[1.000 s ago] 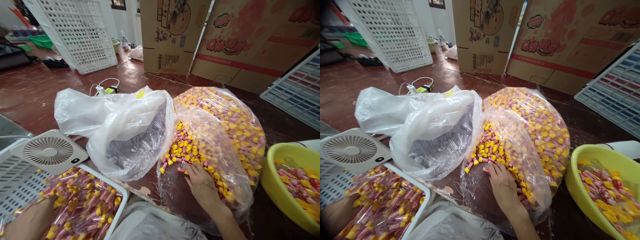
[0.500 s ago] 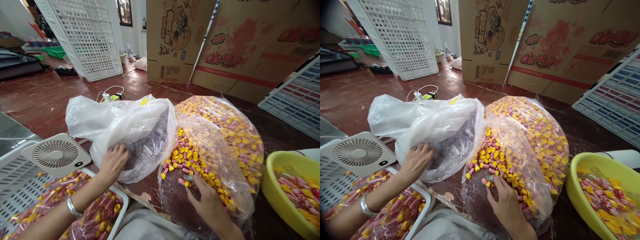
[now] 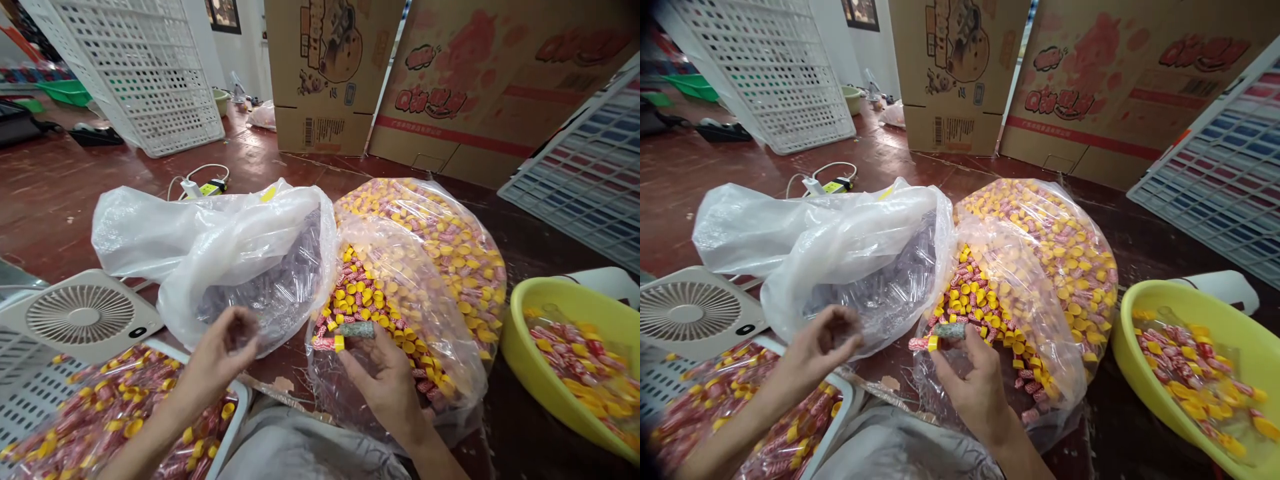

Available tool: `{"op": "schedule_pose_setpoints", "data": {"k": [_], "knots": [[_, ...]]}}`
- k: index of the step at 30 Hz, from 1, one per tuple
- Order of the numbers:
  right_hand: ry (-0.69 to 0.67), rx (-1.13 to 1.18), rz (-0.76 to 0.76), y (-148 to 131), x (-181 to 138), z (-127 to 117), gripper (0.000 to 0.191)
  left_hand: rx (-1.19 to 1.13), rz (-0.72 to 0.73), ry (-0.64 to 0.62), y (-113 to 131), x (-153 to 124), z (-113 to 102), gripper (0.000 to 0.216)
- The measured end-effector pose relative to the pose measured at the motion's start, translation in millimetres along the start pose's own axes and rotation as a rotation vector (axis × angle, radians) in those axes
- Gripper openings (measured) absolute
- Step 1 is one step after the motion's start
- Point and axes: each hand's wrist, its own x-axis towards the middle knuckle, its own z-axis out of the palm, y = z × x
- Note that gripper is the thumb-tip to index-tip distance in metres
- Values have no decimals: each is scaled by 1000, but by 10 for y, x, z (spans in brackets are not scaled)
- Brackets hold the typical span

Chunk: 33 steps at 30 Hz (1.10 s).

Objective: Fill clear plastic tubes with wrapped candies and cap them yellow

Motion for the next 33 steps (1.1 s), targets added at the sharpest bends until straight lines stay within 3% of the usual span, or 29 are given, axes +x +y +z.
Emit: {"op": "schedule_pose_setpoints", "data": {"k": [3, 6, 8, 12, 15, 20, 22, 24, 25, 28, 31, 33], "knots": [[-37, -82, -44, -69, 20, 55, 13, -517, -220, -255, 176, -166, 318, 36], [-104, -158, -90, -96, 20, 15, 10, -795, -338, -397, 221, -255, 578, 38], [-88, -141, -85, -75, 4, -54, 12, -910, -376, -405, 196, -280, 685, 34], [-2, -100, -6, -13, -26, -176, 15, -1058, -522, -289, 168, -294, 767, 36], [-96, -159, -87, -56, -8, -169, 11, -1095, -511, -292, 233, -312, 797, 33], [-287, -199, -273, -180, 30, -89, 12, -1034, -315, -519, 371, -328, 864, 30], [-347, -275, -341, -162, 9, -53, 38, -1075, -332, -523, 405, -308, 870, 34], [-317, -382, -404, -108, -34, 8, 69, -1144, -392, -509, 440, -283, 867, 36], [-267, -428, -431, -78, -57, 47, 74, -1171, -415, -515, 460, -272, 865, 36], [-128, -489, -479, -33, -97, 140, 63, -1176, -441, -560, 520, -242, 860, 33], [-179, -520, -479, -48, -54, 83, 66, -1018, -367, -620, 514, -153, 821, 28], [-253, -577, -420, -25, 14, -59, 74, -692, -165, -518, 449, 1, 749, 17]]}}
